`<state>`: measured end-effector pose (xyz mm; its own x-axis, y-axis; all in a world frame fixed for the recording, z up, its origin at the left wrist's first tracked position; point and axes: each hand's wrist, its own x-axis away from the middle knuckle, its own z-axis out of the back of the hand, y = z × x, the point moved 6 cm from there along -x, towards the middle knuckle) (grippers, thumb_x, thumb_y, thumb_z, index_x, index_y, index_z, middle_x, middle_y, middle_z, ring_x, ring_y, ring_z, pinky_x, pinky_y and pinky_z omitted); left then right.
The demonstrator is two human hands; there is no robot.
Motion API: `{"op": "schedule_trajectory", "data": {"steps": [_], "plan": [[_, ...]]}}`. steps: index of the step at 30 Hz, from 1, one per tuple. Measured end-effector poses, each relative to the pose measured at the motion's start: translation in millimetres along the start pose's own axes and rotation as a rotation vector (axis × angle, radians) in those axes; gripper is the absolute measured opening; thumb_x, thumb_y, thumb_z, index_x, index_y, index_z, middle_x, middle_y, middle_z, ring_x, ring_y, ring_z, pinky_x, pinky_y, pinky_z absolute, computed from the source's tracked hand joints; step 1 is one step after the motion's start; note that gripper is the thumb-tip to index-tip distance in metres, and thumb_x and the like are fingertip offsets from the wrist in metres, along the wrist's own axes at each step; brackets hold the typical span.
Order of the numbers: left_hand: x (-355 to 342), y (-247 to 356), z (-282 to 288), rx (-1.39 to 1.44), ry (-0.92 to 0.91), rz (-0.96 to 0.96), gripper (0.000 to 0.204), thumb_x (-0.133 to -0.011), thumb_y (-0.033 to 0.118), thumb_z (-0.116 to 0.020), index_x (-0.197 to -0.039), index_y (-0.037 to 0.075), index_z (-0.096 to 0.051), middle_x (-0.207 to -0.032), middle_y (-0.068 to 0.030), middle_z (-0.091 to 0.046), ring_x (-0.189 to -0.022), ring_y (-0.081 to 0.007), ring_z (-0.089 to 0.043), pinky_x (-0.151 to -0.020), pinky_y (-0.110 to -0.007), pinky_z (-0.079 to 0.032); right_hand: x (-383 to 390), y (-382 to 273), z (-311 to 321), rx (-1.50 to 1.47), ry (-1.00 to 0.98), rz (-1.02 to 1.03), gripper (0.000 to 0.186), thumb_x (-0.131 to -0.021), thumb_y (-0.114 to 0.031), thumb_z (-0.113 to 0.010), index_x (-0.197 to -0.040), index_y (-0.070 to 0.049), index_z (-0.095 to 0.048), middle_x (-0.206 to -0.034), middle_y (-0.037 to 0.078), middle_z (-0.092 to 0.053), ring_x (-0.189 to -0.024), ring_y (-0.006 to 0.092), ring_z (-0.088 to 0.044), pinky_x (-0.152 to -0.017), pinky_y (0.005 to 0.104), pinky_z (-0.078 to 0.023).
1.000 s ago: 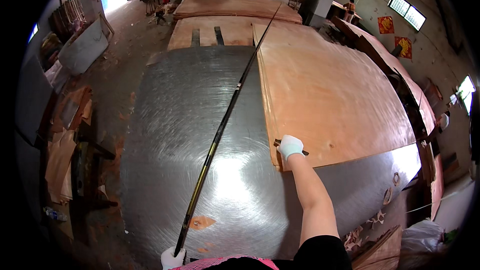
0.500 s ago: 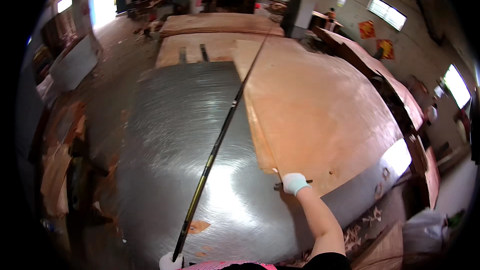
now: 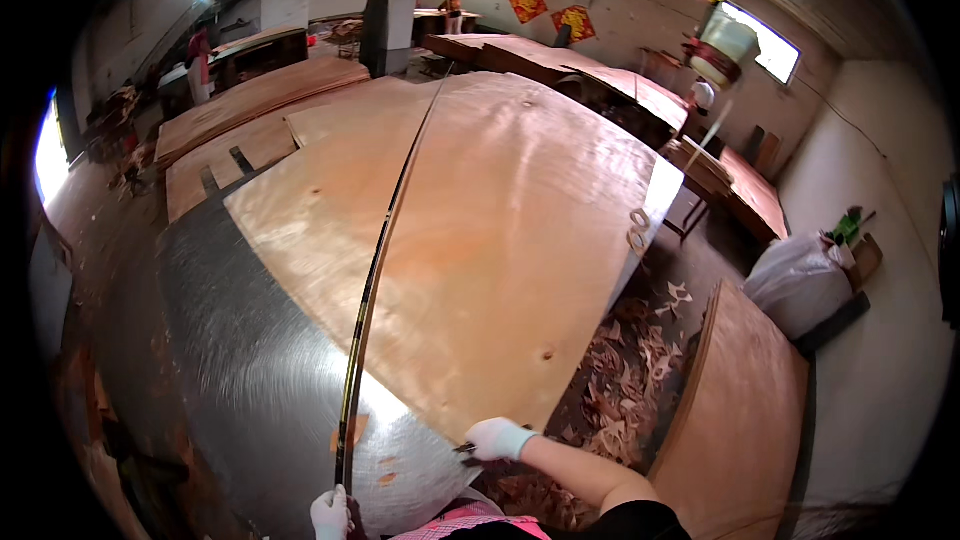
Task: The person measures wood veneer sheets with a tape measure, cuts specific shapes using a hand knife, and applies adhesive tape to the edges and joints.
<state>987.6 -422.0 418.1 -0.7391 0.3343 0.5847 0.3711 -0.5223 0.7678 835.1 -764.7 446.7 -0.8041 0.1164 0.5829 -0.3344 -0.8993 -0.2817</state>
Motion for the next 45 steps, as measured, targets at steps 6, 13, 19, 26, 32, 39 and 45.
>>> {"op": "schedule_trajectory", "data": {"steps": [6,13,19,26,32,39,45], "plan": [[17,-42,95,-0.156,0.102,-0.068,0.042,-0.100,0.037,-0.056,-0.071,0.006,-0.058,-0.047,0.0009,-0.042,-0.034,-0.0107,-0.039,-0.033,-0.028,-0.032,-37,-172,-79,-0.275,0.118,0.282,0.026,-0.074,-0.022,-0.059,-0.087,-0.003,-0.070,-0.087,0.024,-0.068,-0.085,0.0420,-0.066,-0.077,0.0481,-0.053],[75,-84,211,-0.750,0.388,-0.453,0.037,-0.090,0.032,-0.067,-0.074,0.000,-0.059,-0.058,-0.0165,-0.054,-0.053,-0.0311,-0.058,-0.054,-0.043,-0.044,-62,-355,-113,-0.578,0.153,0.449,0.033,-0.080,-0.030,-0.058,-0.091,0.000,-0.069,-0.092,0.028,-0.067,-0.090,0.0451,-0.064,-0.081,0.0495,-0.050],[97,-108,243,-0.741,0.534,-0.395,0.026,-0.082,0.031,-0.071,-0.090,0.006,-0.066,-0.083,-0.0183,-0.065,-0.082,-0.0410,-0.062,-0.071,-0.050,-0.049,-35,-408,-110,-0.752,0.064,0.557,0.039,-0.086,-0.028,-0.057,-0.117,-0.005,-0.063,-0.108,0.025,-0.066,-0.098,0.0440,-0.063,-0.088,0.0462,-0.050],[86,-112,241,-0.686,0.620,-0.284,0.024,-0.082,0.027,-0.069,-0.098,0.008,-0.069,-0.092,-0.0176,-0.067,-0.090,-0.0391,-0.063,-0.078,-0.048,-0.050,14,-274,-150,-0.891,-0.027,0.275,0.035,-0.094,-0.026,-0.061,-0.120,-0.002,-0.066,-0.088,0.011,-0.073,-0.070,0.0154,-0.068,-0.068,0.0299,-0.054],[79,-145,237,-0.697,0.649,-0.218,0.026,-0.083,0.024,-0.069,-0.104,0.009,-0.069,-0.097,-0.0167,-0.067,-0.094,-0.0374,-0.063,-0.082,-0.046,-0.050,36,-138,-199,-1.070,0.182,-0.179,0.030,-0.097,-0.031,-0.058,-0.106,-0.004,-0.069,-0.068,0.007,-0.067,-0.051,0.0114,-0.055,-0.049,0.0271,-0.043],[84,-147,234,-0.660,0.625,-0.175,0.030,-0.083,0.026,-0.068,-0.107,0.009,-0.069,-0.102,-0.0159,-0.068,-0.098,-0.0361,-0.063,-0.085,-0.046,-0.050,50,-134,-189,-1.625,0.362,-0.716,0.034,-0.097,-0.047,-0.057,-0.099,-0.013,-0.057,-0.080,0.003,-0.064,-0.050,0.0108,-0.046,-0.041,0.0244,-0.034],[92,-148,264,-0.650,0.619,-0.264,0.028,-0.081,0.028,-0.067,-0.102,0.010,-0.072,-0.098,-0.0157,-0.069,-0.094,-0.0349,-0.065,-0.082,-0.046,-0.052,35,-155,-181,-1.486,0.449,-0.613,0.023,-0.090,-0.032,-0.069,-0.098,-0.011,-0.062,-0.081,0.002,-0.062,-0.059,0.0125,-0.052,-0.050,0.0271,-0.041]]}}
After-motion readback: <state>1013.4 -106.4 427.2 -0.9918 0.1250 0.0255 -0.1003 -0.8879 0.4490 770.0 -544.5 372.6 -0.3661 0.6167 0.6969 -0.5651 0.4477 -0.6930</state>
